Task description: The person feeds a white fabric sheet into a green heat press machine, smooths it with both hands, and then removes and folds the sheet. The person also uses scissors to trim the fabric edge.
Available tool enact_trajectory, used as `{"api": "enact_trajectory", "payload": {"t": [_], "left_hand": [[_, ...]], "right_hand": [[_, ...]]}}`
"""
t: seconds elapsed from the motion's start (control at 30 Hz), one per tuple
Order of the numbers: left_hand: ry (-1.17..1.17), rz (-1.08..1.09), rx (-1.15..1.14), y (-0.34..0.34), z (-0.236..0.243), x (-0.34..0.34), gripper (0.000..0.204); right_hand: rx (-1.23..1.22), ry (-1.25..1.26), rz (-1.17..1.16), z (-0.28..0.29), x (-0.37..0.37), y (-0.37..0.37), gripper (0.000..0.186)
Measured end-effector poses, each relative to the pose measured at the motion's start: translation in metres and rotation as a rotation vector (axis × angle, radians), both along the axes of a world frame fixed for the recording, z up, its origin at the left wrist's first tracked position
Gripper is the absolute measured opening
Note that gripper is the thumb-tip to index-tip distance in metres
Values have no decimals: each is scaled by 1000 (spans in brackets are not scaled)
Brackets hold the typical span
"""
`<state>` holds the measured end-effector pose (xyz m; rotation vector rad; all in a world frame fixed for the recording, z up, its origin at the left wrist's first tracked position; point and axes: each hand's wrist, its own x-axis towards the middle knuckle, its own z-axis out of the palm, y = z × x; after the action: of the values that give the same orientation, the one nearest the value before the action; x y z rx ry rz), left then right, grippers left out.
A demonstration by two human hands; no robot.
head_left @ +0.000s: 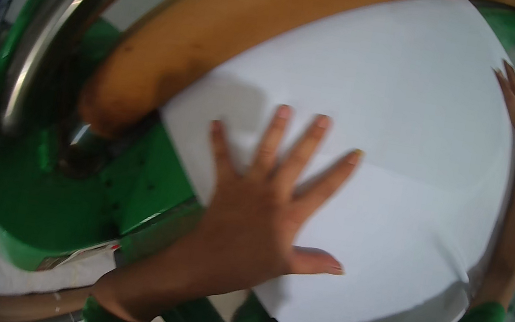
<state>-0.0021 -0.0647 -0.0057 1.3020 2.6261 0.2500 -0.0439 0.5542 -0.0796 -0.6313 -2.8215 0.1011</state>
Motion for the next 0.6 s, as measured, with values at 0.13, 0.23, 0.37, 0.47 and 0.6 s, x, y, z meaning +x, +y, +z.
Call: {"api": "enact_trajectory", "payload": {"t": [0.13, 0.23, 0.37, 0.47, 0.6], "left_hand": [[-24, 10, 24, 12, 7, 3, 111], [-2, 21, 24, 36, 12, 14, 110], [6, 12, -74, 57, 12, 21, 119], [74, -10, -163, 51, 14, 18, 129], [110, 37, -295, 50, 15, 14, 136]], "right_hand": [[93, 17, -70, -1, 0, 16, 77], [93, -9, -75, 6, 10, 32, 78], [-42, -4, 59, 21, 24, 44, 68], [16, -61, 63, 24, 24, 34, 65], [50, -62, -1, 27, 11, 4, 89]]}}
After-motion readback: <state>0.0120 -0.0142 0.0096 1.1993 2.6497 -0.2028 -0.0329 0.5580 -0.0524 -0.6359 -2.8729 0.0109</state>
